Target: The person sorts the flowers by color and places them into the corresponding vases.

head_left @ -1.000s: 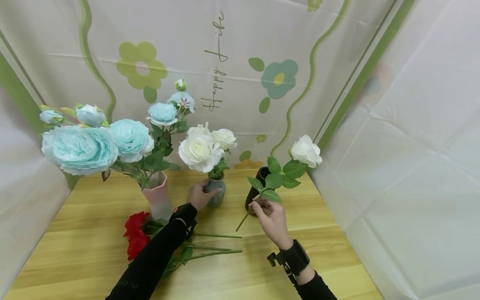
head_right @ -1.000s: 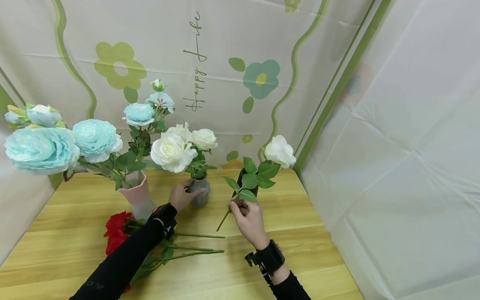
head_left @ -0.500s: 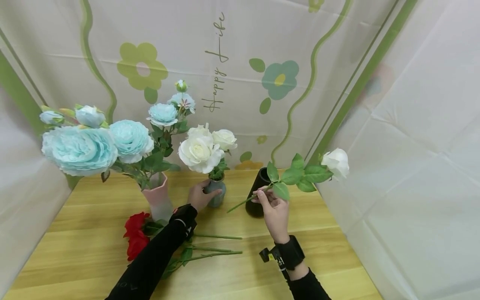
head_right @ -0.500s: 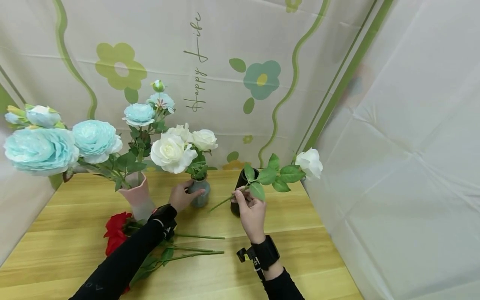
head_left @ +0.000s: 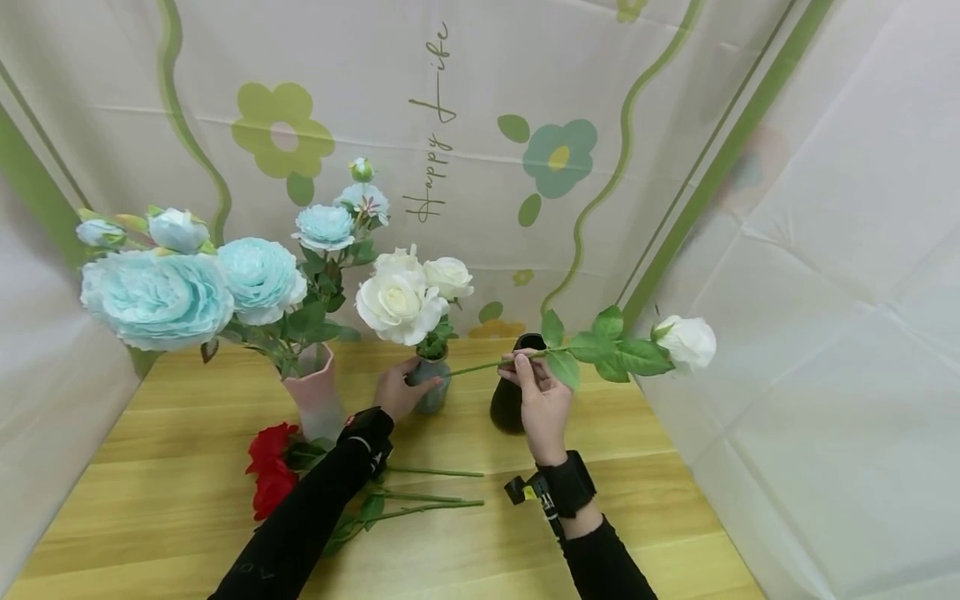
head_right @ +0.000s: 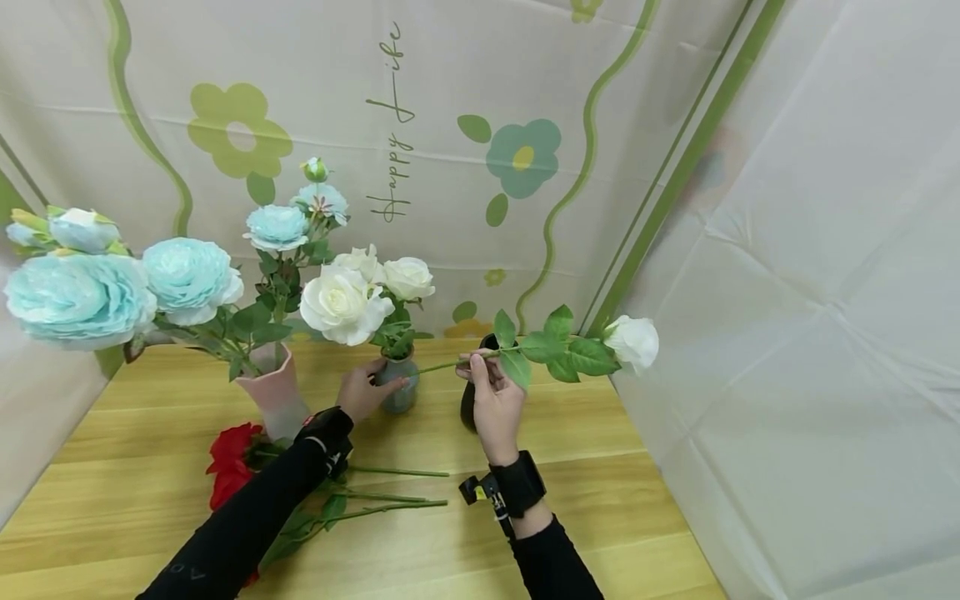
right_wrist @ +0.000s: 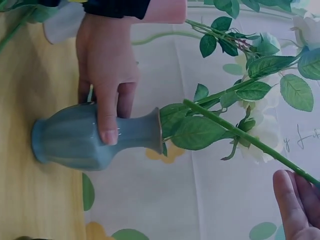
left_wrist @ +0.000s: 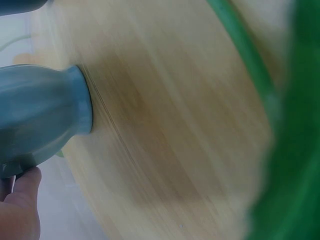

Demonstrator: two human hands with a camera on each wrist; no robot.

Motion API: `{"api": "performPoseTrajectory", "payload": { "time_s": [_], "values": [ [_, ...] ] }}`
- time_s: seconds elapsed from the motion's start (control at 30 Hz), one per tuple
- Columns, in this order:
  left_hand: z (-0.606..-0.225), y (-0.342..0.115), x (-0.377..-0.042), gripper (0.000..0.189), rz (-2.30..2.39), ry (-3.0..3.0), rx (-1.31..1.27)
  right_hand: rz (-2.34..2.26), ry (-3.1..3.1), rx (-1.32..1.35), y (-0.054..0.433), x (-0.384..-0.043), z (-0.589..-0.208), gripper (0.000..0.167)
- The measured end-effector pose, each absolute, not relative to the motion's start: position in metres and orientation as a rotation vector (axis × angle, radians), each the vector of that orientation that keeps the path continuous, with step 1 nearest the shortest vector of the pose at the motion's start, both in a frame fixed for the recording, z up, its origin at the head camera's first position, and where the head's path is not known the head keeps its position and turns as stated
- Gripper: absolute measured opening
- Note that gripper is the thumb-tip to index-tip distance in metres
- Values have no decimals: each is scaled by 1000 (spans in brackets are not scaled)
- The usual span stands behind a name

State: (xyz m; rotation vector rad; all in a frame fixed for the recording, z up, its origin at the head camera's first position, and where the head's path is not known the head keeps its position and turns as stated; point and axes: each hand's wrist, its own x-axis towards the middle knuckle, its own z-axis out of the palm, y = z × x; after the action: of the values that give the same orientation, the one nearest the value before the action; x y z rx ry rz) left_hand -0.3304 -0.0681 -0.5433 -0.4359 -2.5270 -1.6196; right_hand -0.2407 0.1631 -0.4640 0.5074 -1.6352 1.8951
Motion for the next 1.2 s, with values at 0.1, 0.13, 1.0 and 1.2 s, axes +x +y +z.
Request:
{"api": "performPoseTrajectory", "payload": {
  "time_s": [0.1,0.13,1.0,1.2],
  "values": [
    [-544,-68,-331,67,-1616,-2519,-435,1884,-1623,492,147,-230,-430,22],
    [-543,-68,-331,67,-1611,-2519,-438,1882,-1619,493,145,-231,-427,19],
    [-535,-67,-328,65,-1583,-2562,-408,1584,-1934,571,118,-256,-414,14],
    [-533,-66,-326,61,-1560,-2562,-407,1373,-1997,658,119,-278,-440,17]
  ]
}}
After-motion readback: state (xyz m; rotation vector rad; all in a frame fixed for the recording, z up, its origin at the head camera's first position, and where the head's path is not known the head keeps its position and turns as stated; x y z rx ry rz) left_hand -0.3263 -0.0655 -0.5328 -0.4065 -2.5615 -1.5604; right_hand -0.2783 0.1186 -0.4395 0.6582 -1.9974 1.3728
